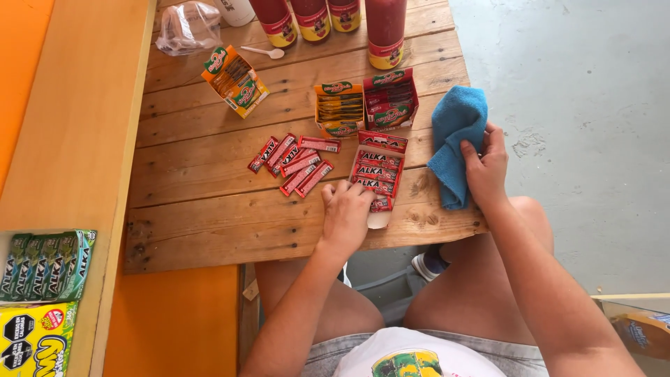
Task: Organizing small product packets by wiping them with a cloth and placing them into a cardboard display box on a wooden counter.
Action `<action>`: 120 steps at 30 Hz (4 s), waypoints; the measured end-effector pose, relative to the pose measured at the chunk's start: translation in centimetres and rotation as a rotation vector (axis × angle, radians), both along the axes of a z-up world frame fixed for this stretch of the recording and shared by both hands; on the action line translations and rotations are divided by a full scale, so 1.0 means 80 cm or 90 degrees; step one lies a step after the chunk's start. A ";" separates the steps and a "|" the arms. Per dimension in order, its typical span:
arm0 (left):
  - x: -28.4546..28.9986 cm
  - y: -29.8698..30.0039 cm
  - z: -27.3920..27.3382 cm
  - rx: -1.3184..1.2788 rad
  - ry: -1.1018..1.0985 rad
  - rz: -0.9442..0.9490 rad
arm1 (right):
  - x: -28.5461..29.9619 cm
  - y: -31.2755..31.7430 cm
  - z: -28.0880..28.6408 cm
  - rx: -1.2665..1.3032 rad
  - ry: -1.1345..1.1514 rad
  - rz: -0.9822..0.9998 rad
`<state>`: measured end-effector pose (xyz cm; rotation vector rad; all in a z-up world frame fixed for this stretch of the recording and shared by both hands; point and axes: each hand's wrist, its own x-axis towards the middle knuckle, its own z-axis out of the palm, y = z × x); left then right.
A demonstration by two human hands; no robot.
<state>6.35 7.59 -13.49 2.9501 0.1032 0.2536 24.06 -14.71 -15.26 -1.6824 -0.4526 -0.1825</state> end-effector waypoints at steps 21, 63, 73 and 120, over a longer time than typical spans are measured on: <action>-0.007 -0.004 0.037 -0.052 -0.025 -0.086 | 0.000 0.001 0.003 -0.012 -0.009 0.009; 0.007 0.096 0.001 0.156 -0.130 0.002 | 0.002 -0.006 -0.001 -0.025 -0.046 0.015; -0.016 0.060 0.094 -0.602 -0.258 0.088 | -0.007 -0.008 0.021 0.064 -0.035 -0.022; -0.071 -0.093 0.179 -1.447 -0.257 0.181 | -0.233 0.097 0.202 -0.051 -0.332 0.266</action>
